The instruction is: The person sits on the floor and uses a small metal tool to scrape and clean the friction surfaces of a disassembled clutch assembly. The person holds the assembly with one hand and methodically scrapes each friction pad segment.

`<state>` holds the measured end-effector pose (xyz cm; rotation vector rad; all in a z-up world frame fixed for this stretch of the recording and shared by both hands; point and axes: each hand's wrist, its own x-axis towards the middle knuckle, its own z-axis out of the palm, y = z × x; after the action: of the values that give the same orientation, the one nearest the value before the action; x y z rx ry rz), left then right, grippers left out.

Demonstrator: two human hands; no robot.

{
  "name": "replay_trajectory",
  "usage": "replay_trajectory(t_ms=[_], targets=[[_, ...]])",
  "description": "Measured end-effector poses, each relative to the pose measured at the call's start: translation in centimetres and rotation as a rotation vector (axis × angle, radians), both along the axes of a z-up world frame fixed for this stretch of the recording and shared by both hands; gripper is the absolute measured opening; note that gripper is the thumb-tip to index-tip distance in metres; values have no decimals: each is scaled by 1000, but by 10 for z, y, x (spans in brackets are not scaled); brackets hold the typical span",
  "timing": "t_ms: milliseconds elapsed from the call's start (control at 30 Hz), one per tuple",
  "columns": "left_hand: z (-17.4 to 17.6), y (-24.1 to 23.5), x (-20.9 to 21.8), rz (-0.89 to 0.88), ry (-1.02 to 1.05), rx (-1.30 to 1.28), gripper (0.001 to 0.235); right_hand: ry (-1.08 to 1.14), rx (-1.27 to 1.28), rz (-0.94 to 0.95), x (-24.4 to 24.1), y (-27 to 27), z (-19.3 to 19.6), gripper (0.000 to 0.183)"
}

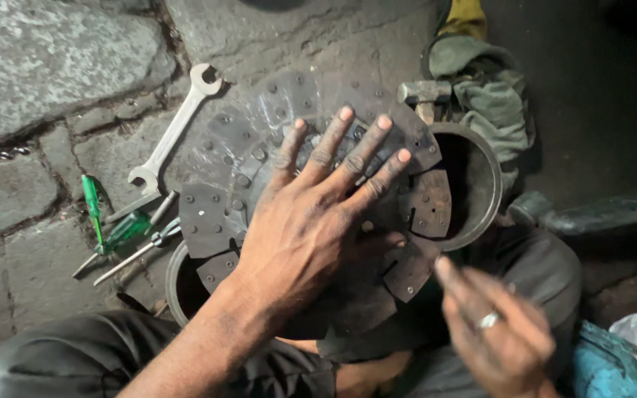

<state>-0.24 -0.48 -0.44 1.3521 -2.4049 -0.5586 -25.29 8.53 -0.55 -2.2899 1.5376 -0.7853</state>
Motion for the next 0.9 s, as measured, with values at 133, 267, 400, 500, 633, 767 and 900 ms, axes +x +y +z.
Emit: replay_trajectory(t_ms=[133,267,400,500,633,767,900], targets=[[-1,-1,0,1,20,23,79,-4,-13,-15,4,0,0,32],[2,-1,1,9,-43,-21,75,9,-32,2,11,-7,6,34],[2,-1,0,2,8,6,76,35,-22,1,10,-8,9,35],[5,-4,2,-7,5,-8,76,40,-43,8,10,-8,6,35],[2,0,0,-11,-14,5,78,71,1,23,0,-1,2,37],[2,-3,3,-7,20,4,80,22,-38,72,5,-12,3,37],[-3,1,-3,-18,7,6,81,48,-30,40,7,-9,6,38]])
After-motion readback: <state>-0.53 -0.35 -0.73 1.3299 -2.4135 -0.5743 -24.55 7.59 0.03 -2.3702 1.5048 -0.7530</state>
